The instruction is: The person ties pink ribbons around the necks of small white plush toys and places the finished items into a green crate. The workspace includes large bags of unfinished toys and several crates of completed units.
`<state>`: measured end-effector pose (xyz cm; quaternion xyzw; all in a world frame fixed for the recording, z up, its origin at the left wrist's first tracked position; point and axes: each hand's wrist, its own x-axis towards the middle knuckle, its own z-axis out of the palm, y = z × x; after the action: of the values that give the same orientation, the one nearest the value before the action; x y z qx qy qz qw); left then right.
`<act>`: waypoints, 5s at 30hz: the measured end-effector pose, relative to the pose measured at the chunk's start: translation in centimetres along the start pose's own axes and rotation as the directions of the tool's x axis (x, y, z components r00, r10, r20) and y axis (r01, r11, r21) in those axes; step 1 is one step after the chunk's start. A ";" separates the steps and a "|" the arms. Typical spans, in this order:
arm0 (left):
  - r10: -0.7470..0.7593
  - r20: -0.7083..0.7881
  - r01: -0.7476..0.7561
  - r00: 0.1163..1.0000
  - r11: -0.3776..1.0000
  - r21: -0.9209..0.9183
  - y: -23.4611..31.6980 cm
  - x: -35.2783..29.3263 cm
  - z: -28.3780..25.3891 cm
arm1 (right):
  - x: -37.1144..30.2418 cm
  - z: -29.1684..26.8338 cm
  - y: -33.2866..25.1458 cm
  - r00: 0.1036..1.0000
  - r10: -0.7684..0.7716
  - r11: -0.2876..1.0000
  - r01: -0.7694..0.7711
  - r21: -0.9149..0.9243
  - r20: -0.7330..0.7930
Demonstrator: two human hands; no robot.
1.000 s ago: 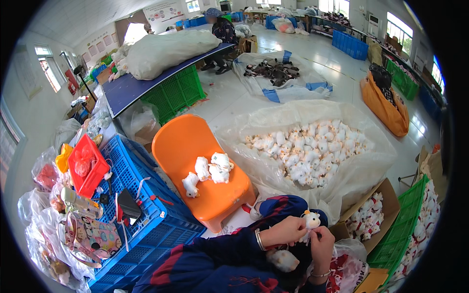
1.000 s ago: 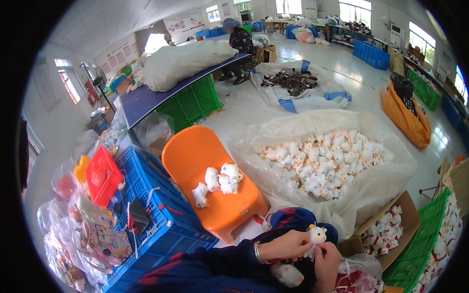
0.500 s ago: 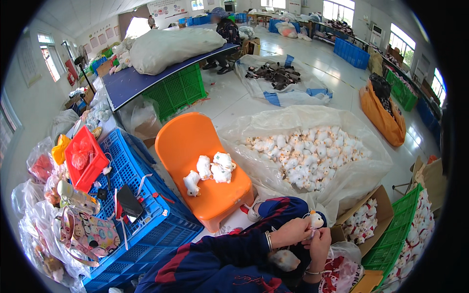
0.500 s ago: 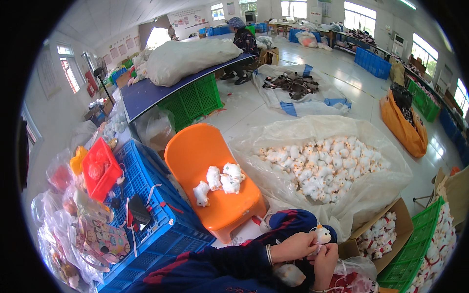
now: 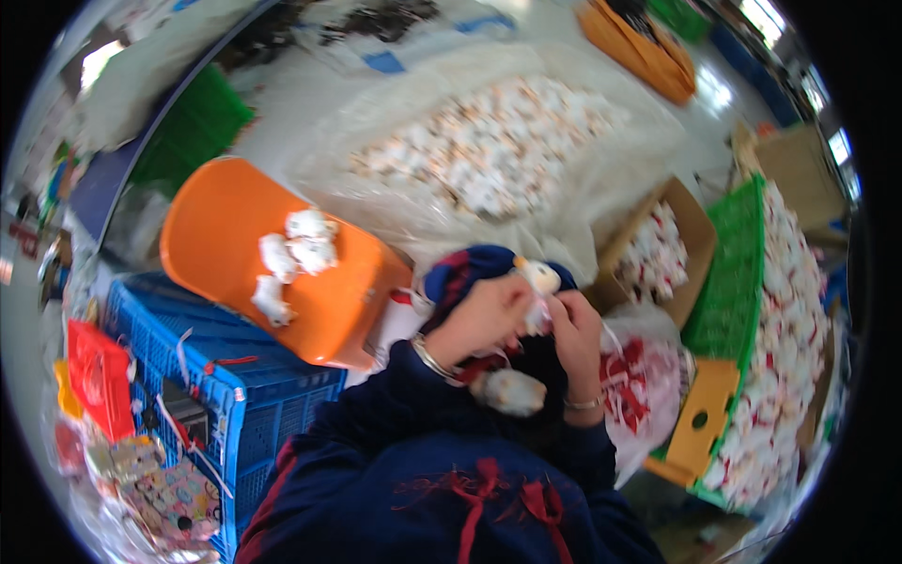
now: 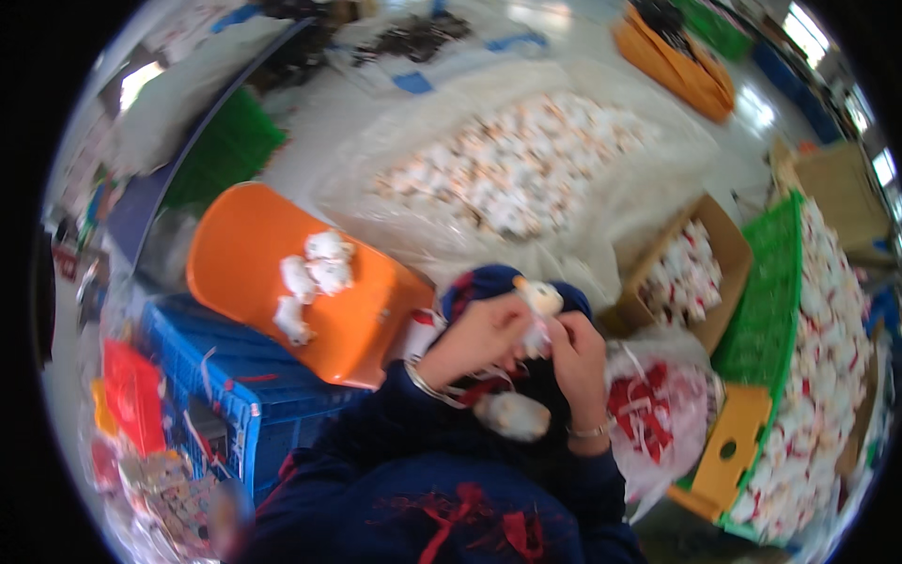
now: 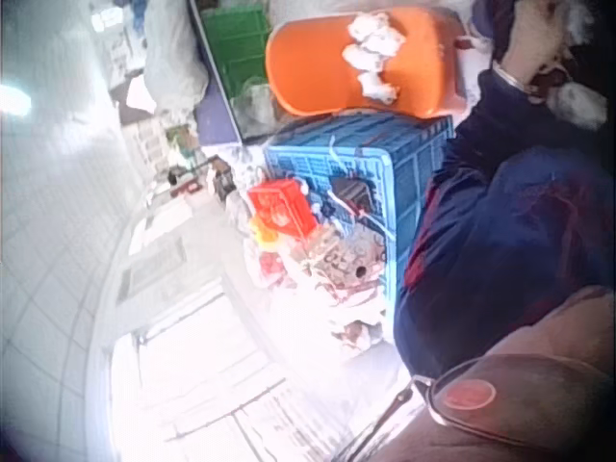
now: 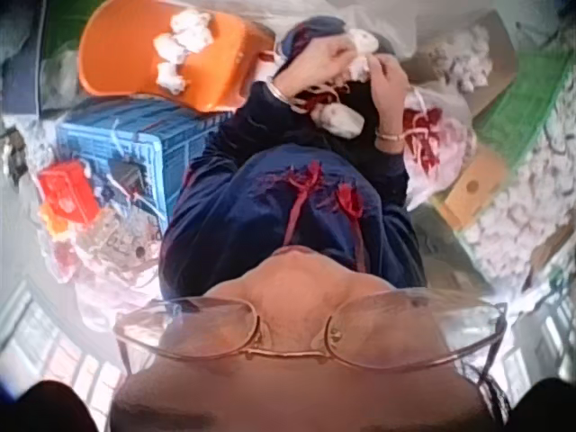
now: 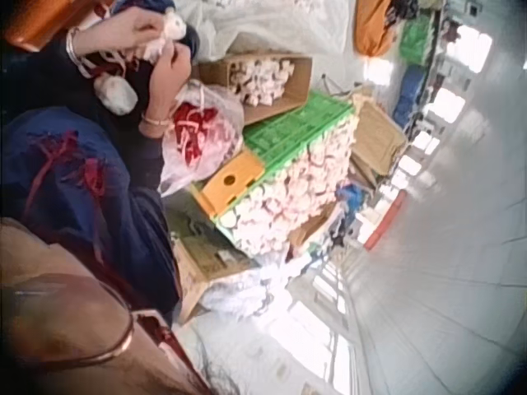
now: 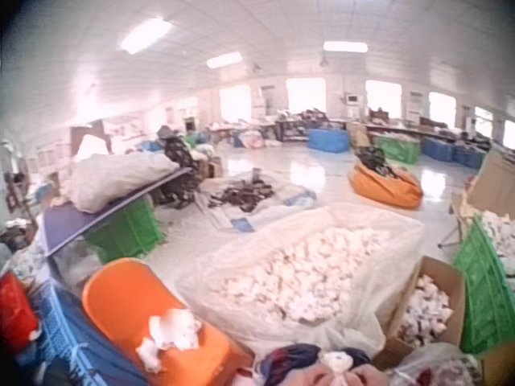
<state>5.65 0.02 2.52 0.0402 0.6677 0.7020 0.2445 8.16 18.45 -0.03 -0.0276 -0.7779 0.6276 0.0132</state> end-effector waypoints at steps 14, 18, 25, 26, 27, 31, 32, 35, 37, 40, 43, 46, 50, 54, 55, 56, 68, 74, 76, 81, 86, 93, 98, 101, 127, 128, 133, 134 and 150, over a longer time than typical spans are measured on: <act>0.097 -0.002 -0.084 0.995 0.871 0.484 1.5 1.4 -1.3 | 0.3 -0.8 -0.1 0.988 0.113 0.954 -0.137 0.268 0.106; 0.253 -0.121 -0.129 0.960 0.782 0.610 2.4 1.2 -0.5 | 0.4 -0.5 -0.5 0.988 0.117 0.952 -0.141 0.271 0.101; 0.135 -0.247 -0.016 0.959 0.902 0.431 -0.6 2.8 -1.1 | 0.6 0.3 -1.1 0.983 0.160 0.931 -0.180 0.318 0.087; 0.124 -0.244 -0.005 0.962 0.900 0.436 -0.3 2.8 -1.0 | 0.7 0.3 -1.1 0.983 0.163 0.939 -0.182 0.294 0.085; 0.112 -0.242 0.006 0.964 0.897 0.441 -0.1 2.8 -0.9 | 0.7 0.3 -1.2 0.982 0.167 0.946 -0.184 0.269 0.084; 0.119 -0.257 0.016 0.959 0.883 0.469 -0.2 2.7 -0.4 | 0.7 0.1 -0.9 0.981 0.172 0.947 -0.191 0.260 0.093; 0.149 -0.254 -0.015 0.956 0.886 0.463 -0.9 2.9 -0.4 | 0.7 0.1 -0.7 0.981 0.170 0.948 -0.187 0.259 0.089; 0.178 -0.235 -0.068 0.956 0.909 0.412 -1.6 3.0 0.0 | 0.7 0.1 -0.2 0.983 0.166 0.954 -0.179 0.242 0.075; 0.185 -0.232 -0.083 0.955 0.916 0.392 -1.7 2.9 0.4 | 0.6 0.1 -0.1 0.984 0.169 0.961 -0.177 0.212 0.059; 0.208 -0.236 -0.108 0.949 0.920 0.378 -2.1 2.7 0.8 | 0.3 0.1 0.2 0.990 0.139 0.972 -0.143 0.188 0.037; 0.212 -0.244 -0.123 0.946 0.934 0.335 -3.0 2.5 0.7 | 0.2 0.2 0.1 0.987 0.157 0.971 -0.159 0.179 0.025; 0.203 -0.259 -0.128 0.944 0.952 0.279 -3.3 2.2 0.8 | 0.4 -0.2 -0.3 0.977 0.205 0.964 -0.211 0.160 0.052; 0.194 -0.255 -0.144 0.947 0.969 0.202 -3.6 1.9 0.9 | 0.2 0.4 0.3 0.992 0.122 0.983 -0.125 0.137 0.026; 0.207 -0.261 -0.146 0.943 0.961 0.235 -4.2 1.7 0.9 | 0.2 0.5 0.7 0.996 0.081 0.988 -0.084 0.132 0.030; 0.218 -0.268 -0.151 0.939 0.957 0.248 -4.3 1.6 0.9 | 0.2 0.5 0.8 0.997 0.070 0.991 -0.073 0.108 0.028; 0.229 -0.272 -0.158 0.935 0.953 0.259 -4.3 1.6 1.0 | 0.2 0.4 0.8 0.996 0.083 0.989 -0.086 0.118 0.035; 0.443 -0.244 -0.317 0.863 0.850 0.420 -3.5 1.1 0.8 | 0.3 -0.4 0.0 0.988 0.112 0.980 -0.128 0.153 0.106; 0.355 -0.213 -0.231 0.910 0.862 0.451 -1.4 1.1 0.8 | 0.3 -0.1 0.0 0.992 0.090 0.976 -0.105 0.191 0.084; 0.387 -0.207 -0.248 0.899 0.837 0.489 -1.4 1.2 1.3 | 0.4 0.0 0.4 0.993 0.092 0.984 -0.102 0.148 0.075; 0.398 -0.189 -0.242 0.898 0.804 0.544 -1.7 1.6 1.3 | 0.5 0.2 0.1 0.998 0.051 0.996 -0.054 0.075 0.036; 0.470 -0.177 -0.337 0.865 0.804 0.490 -3.5 1.4 1.1 | 0.2 0.5 0.0 0.996 0.088 0.988 -0.089 0.126 0.013; 0.246 -0.191 -0.204 0.950 0.955 0.216 -4.6 0.7 0.4 | 0.1 0.7 0.7 0.991 0.127 0.965 -0.134 0.227 0.042; 0.064 -0.191 -0.054 0.980 0.997 0.057 -3.7 0.8 -0.6 | 0.5 -0.1 0.1 0.979 0.181 0.955 -0.198 0.222 0.095; -0.019 -0.249 0.028 0.968 0.999 0.031 -2.1 0.5 0.2 | 0.4 -0.3 0.0 0.976 0.189 0.949 -0.210 0.233 0.110; 0.445 -0.085 -0.370 0.891 0.823 0.431 -1.8 0.3 -0.2 | 0.4 -0.4 -0.3 0.986 0.072 0.997 -0.077 0.026 0.150; 0.486 -0.066 -0.412 0.872 0.799 0.438 -1.8 0.4 -0.2 | 0.4 -0.4 -0.3 0.988 0.055 0.998 -0.059 0.021 0.146; 0.457 -0.052 -0.394 0.888 0.815 0.425 -1.8 0.5 -0.4 | 0.4 -0.3 -0.4 0.990 0.019 1.000 -0.018 -0.008 0.138; 0.424 -0.062 -0.360 0.903 0.830 0.425 -1.6 0.4 -0.5 | 0.4 -0.2 -0.2 0.992 0.016 1.000 -0.016 -0.001 0.126; 0.334 -0.064 -0.263 0.940 0.834 0.486 -1.9 0.9 -1.3 | 1.3 0.5 -1.0 0.983 0.088 0.983 -0.059 -0.176 0.163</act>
<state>4.87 -0.80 0.34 0.1506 0.8192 0.5496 0.0648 6.86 17.80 0.83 -0.0038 -0.8255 0.5589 -0.0787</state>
